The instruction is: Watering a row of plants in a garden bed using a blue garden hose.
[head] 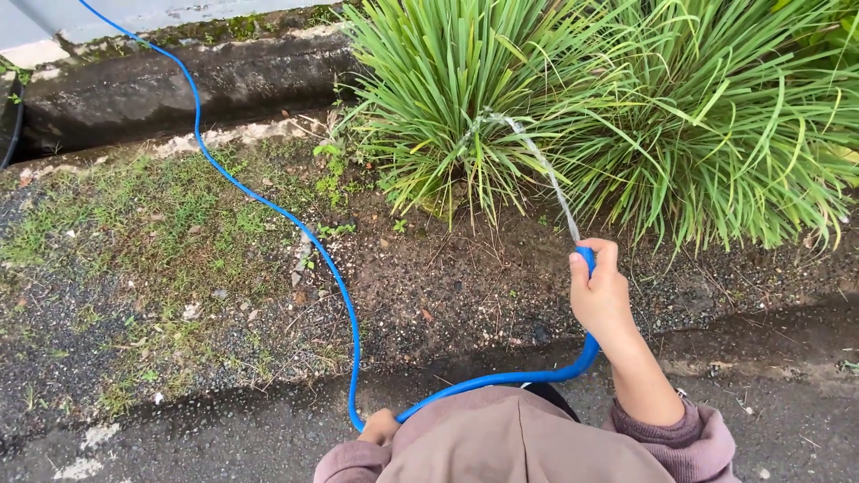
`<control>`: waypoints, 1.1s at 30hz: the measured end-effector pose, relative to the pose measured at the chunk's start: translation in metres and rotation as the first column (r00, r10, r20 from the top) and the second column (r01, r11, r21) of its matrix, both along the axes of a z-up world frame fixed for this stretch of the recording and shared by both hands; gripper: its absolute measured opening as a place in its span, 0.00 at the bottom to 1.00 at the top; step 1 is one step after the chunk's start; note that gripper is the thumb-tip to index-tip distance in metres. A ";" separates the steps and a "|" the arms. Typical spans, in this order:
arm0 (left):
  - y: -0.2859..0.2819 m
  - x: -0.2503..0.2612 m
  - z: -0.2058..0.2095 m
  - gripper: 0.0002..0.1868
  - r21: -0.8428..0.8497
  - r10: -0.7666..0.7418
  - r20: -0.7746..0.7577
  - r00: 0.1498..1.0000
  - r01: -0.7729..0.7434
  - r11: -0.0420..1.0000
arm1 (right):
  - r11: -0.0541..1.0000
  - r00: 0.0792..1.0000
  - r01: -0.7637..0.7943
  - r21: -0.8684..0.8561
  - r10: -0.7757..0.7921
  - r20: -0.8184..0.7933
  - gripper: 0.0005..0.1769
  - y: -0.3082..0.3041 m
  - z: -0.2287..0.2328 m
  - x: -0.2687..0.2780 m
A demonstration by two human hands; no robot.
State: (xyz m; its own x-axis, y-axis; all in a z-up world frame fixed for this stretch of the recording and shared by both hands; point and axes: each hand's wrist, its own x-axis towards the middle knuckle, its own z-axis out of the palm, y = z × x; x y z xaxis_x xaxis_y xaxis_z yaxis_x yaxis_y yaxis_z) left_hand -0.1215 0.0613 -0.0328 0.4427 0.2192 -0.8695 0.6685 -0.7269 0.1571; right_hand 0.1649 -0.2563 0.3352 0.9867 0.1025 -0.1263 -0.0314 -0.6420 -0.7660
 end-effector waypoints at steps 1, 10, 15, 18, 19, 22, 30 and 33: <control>0.000 0.001 0.000 0.12 -0.001 -0.002 0.003 1.000 0.002 1.000 | 1.000 1.000 0.002 -0.001 -0.002 0.003 0.15 -0.001 0.006 0.003; 0.000 0.013 0.012 0.08 -0.017 -0.025 -0.016 1.000 0.025 1.000 | 0.995 0.996 0.083 0.052 -0.084 0.017 0.16 -0.018 0.006 0.013; -0.006 0.016 0.010 0.06 0.002 -0.033 -0.033 0.999 0.033 0.999 | 0.997 0.998 0.067 0.040 -0.067 0.011 0.14 -0.034 -0.016 0.017; -0.010 0.019 0.023 0.07 0.009 -0.005 -0.065 0.998 0.006 1.000 | 0.995 0.994 0.099 0.002 -0.099 -0.038 0.15 -0.036 -0.017 0.019; -0.010 0.018 0.027 0.07 0.009 -0.004 -0.067 0.998 0.005 1.000 | 0.995 0.994 0.098 0.002 -0.098 -0.040 0.15 -0.034 -0.016 0.018; -0.011 0.022 0.038 0.11 0.027 -0.004 -0.102 0.995 0.007 1.000 | 0.995 0.993 0.072 0.067 -0.065 -0.094 0.14 -0.025 -0.014 0.017; -0.034 0.049 0.057 0.15 0.035 0.030 -0.218 0.976 -0.022 0.999 | 0.995 0.971 -0.093 -0.021 0.086 -0.223 0.17 -0.034 -0.047 0.038; -0.044 0.051 0.059 0.15 0.085 0.004 -0.184 0.983 0.012 0.996 | 0.993 0.964 -0.113 -0.015 0.106 -0.246 0.18 -0.048 -0.050 0.047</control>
